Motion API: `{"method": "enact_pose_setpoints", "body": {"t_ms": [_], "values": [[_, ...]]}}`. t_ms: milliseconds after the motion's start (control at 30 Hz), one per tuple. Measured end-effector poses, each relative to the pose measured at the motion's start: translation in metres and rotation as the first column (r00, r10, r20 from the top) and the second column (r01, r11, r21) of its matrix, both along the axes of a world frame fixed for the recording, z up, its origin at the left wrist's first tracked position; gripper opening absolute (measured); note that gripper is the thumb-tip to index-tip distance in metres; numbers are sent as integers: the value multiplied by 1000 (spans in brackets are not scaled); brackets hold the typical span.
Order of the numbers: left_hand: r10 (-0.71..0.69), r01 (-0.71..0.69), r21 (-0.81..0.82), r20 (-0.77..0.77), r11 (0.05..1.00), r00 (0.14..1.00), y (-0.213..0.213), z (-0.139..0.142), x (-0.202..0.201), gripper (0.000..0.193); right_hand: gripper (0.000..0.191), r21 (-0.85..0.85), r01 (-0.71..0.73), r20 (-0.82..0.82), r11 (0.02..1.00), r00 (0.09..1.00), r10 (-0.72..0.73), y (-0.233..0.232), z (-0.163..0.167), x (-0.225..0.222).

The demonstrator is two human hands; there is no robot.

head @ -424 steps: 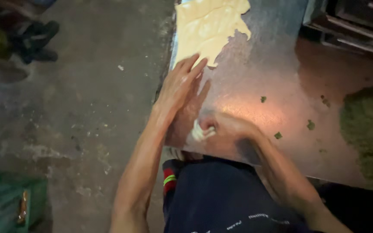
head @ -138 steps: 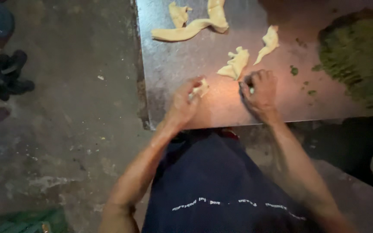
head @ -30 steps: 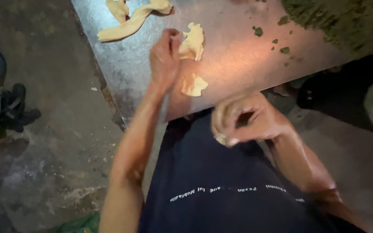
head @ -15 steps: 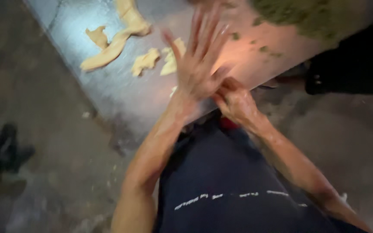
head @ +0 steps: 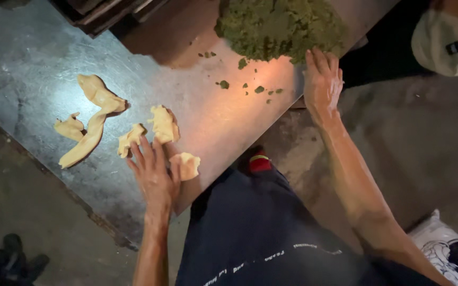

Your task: The person tears pieces from a large sheet of dough on a metal table, rolls each piece between both palms into a ball, and places the dough balls onto a baking tray. They repeat this cycle, occasionally brushing scraps aside and reaching across the table to fill the tray rows.

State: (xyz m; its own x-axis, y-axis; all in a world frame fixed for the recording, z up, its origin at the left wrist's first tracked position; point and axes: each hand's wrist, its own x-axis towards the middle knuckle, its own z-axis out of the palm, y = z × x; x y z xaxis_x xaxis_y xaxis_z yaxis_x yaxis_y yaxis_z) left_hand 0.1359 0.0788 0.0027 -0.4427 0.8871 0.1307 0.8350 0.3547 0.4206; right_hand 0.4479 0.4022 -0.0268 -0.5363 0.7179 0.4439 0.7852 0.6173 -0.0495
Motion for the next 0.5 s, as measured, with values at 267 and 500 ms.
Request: {"method": "enact_pose_setpoints", "body": {"t_ms": [267,500], "values": [[-40,41,-22,85,999,996,-23,-8,29,15,22,-35,-68,-106,997,992,64,21,-34,9],[156,-354,16,879,935,451,-24,-18,35,34,20,-456,-199,-237,867,967,97,-44,56,-32]]}}
